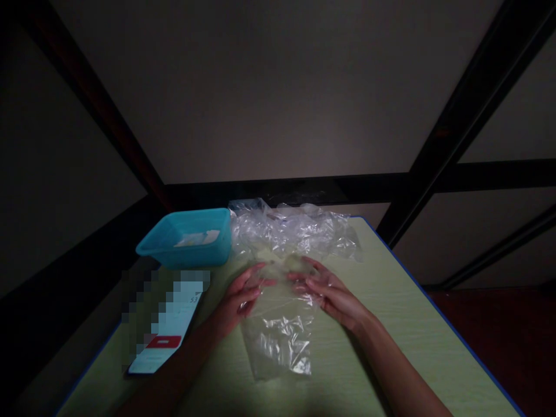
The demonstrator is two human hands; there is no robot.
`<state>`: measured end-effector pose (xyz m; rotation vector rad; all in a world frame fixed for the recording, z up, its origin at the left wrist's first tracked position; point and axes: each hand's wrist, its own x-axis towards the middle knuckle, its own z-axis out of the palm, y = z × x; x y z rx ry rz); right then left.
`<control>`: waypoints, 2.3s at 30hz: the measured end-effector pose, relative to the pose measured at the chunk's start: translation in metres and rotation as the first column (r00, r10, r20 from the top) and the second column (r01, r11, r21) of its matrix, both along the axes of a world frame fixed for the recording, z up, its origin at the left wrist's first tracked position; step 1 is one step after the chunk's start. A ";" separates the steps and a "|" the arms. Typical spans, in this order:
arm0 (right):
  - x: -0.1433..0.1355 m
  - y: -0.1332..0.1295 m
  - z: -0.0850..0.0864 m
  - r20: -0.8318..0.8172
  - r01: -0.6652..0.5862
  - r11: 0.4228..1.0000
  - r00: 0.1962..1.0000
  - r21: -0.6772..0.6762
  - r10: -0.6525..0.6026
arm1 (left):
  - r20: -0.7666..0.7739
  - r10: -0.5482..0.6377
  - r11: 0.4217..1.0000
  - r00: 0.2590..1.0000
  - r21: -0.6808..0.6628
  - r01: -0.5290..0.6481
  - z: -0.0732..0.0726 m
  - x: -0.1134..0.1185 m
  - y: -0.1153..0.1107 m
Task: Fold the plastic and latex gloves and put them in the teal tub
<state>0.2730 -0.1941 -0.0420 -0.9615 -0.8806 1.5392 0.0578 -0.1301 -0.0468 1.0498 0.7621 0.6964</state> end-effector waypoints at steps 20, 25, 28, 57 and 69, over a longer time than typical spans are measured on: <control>0.014 0.007 -0.009 0.606 0.336 0.922 0.698 0.194 -0.382 | -0.057 0.324 0.939 0.944 0.140 -0.314 -0.009 0.009 0.006; 0.023 0.002 -0.014 0.734 0.339 0.891 0.513 0.302 -0.444 | -0.204 0.463 0.874 0.862 0.267 -0.406 -0.014 0.011 0.006; 0.026 0.000 -0.017 0.803 0.282 0.863 0.328 0.419 -0.497 | -0.226 0.524 0.817 0.821 0.406 -0.410 -0.015 0.007 0.005; -0.015 0.002 -0.028 0.953 -0.292 0.914 -0.027 0.283 -0.303 | -0.677 0.269 0.222 0.685 0.735 0.640 -0.015 0.006 -0.030; -0.010 0.002 -0.019 0.879 -0.109 0.875 0.148 0.471 -0.454 | -0.580 0.067 -0.067 0.811 0.809 0.584 -0.001 0.004 -0.053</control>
